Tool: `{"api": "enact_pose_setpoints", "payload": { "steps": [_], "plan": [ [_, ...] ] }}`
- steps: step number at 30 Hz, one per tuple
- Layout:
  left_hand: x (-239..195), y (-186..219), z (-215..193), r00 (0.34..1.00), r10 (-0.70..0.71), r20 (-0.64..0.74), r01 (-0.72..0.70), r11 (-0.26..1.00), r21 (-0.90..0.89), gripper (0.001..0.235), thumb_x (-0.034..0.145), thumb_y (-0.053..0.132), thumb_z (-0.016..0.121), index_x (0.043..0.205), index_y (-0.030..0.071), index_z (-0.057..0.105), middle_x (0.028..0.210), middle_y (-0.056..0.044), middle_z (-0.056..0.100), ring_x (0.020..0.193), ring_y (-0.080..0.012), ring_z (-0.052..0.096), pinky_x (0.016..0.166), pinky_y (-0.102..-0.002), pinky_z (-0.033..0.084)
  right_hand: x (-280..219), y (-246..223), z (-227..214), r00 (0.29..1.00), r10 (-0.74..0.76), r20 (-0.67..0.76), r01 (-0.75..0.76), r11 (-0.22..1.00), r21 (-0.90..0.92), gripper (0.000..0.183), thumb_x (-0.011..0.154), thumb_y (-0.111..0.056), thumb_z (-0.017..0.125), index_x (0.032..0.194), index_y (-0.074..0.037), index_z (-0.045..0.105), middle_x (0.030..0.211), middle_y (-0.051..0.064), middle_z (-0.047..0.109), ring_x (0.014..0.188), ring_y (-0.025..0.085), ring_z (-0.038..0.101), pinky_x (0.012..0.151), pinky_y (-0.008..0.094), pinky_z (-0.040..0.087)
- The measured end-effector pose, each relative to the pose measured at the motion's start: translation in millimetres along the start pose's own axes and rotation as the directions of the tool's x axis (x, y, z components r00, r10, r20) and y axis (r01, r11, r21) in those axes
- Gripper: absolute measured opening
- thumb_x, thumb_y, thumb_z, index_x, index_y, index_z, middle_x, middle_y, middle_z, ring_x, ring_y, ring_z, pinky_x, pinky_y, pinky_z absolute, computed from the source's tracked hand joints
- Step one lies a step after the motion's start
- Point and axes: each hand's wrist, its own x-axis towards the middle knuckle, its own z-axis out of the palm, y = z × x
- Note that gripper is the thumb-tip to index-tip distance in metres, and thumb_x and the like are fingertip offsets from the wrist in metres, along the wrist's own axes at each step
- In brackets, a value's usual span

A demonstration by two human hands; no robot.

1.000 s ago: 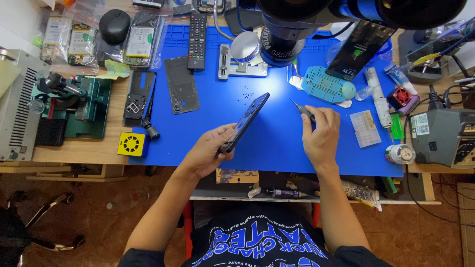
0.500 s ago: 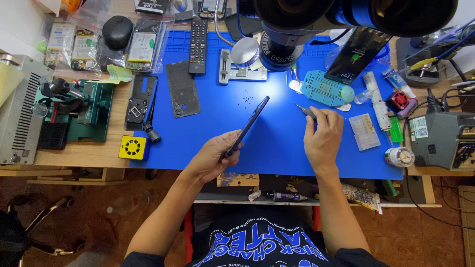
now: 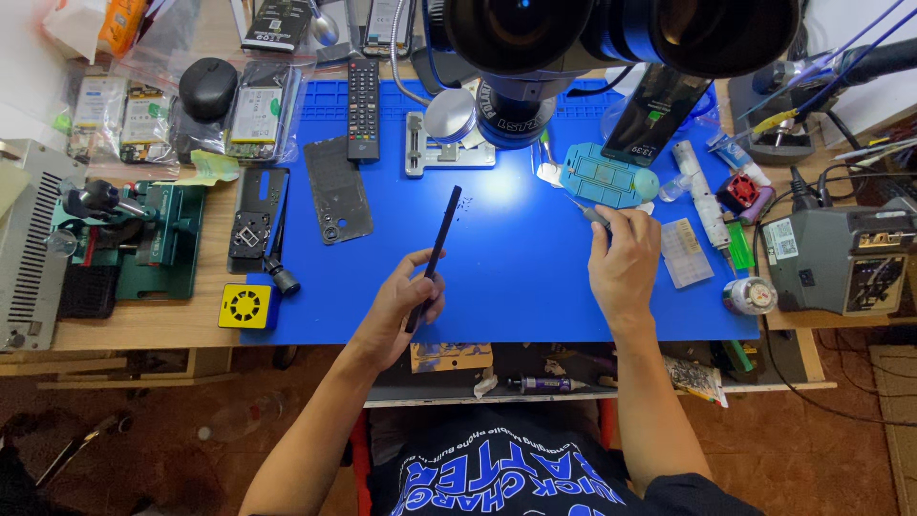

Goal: The person uses a screwdriver to remove screws from the back of a smartphone. They then lift the back cover, disconnect internal components, and remove the battery. Finally, they reassemble the phone by reconnecting components and replacing the back cover.

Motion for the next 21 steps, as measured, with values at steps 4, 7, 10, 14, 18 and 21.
{"api": "enact_pose_setpoints", "payload": {
  "steps": [4, 7, 10, 14, 18, 21],
  "plan": [
    [6, -10, -7, 0.999, 0.04, -0.001, -0.04, 0.999, 0.008, 0.071, 0.096, 0.049, 0.067, 0.144, 0.001, 0.048, 0.103, -0.02, 0.065, 0.082, -0.0264, 0.066, 0.071, -0.037, 0.05, -3, 8, 0, 1.0, -0.011, 0.011, 0.011, 1.0, -0.016, 0.02, 0.103, -0.009, 0.073, 0.123, -0.008, 0.075, 0.111, 0.008, 0.057, 0.11, 0.032, 0.06, 0.098, 0.046, 0.053],
    [15, -24, -15, 0.997, 0.075, 0.016, -0.074, 0.997, -0.015, 0.068, 0.094, 0.036, 0.074, 0.143, 0.002, 0.041, 0.12, -0.024, 0.064, 0.09, -0.028, 0.069, 0.077, -0.036, 0.054, -3, 5, -2, 1.0, 0.005, 0.013, -0.005, 1.0, -0.015, 0.022, 0.103, -0.009, 0.072, 0.125, -0.007, 0.074, 0.112, 0.009, 0.058, 0.11, 0.033, 0.061, 0.099, 0.046, 0.053],
    [21, -30, -13, 0.996, 0.088, -0.014, -0.087, 0.995, 0.05, 0.072, 0.092, 0.02, 0.081, 0.142, 0.003, 0.03, 0.108, -0.017, 0.059, 0.081, -0.0191, 0.061, 0.075, -0.034, 0.049, 4, 0, -9, 1.0, 0.018, -0.011, -0.017, 0.999, 0.032, 0.023, 0.102, -0.009, 0.072, 0.125, -0.007, 0.073, 0.111, 0.01, 0.058, 0.109, 0.034, 0.062, 0.099, 0.047, 0.052],
    [22, -30, 2, 0.999, 0.046, 0.011, -0.047, 0.987, 0.153, 0.08, 0.089, 0.017, 0.085, 0.148, 0.003, 0.033, 0.103, -0.011, 0.058, 0.085, -0.0145, 0.056, 0.077, -0.032, 0.046, 28, -19, -41, 0.998, 0.014, -0.065, -0.002, 0.983, 0.185, 0.018, 0.104, -0.009, 0.07, 0.121, -0.008, 0.074, 0.109, 0.01, 0.063, 0.109, 0.031, 0.065, 0.099, 0.046, 0.053],
    [22, -24, 30, 0.997, 0.039, 0.061, -0.054, 0.96, 0.274, 0.093, 0.082, 0.024, 0.091, 0.153, 0.002, 0.035, 0.114, -0.019, 0.063, 0.09, -0.0198, 0.055, 0.08, -0.039, 0.05, 69, -40, -90, 0.975, 0.063, -0.211, 0.051, 0.867, 0.496, 0.013, 0.106, -0.003, 0.068, 0.116, -0.008, 0.075, 0.107, 0.009, 0.072, 0.105, 0.026, 0.07, 0.098, 0.042, 0.055],
    [26, -34, 39, 0.996, 0.052, 0.072, -0.072, 0.95, 0.303, 0.094, 0.081, 0.025, 0.092, 0.155, 0.004, 0.037, 0.123, -0.018, 0.063, 0.099, -0.0193, 0.056, 0.084, -0.038, 0.051, 109, -54, -129, 0.928, 0.123, -0.351, 0.174, 0.69, 0.703, 0.014, 0.111, -0.006, 0.063, 0.121, 0.004, 0.065, 0.109, 0.019, 0.066, 0.105, 0.028, 0.067, 0.101, 0.04, 0.054]
  ]
}}
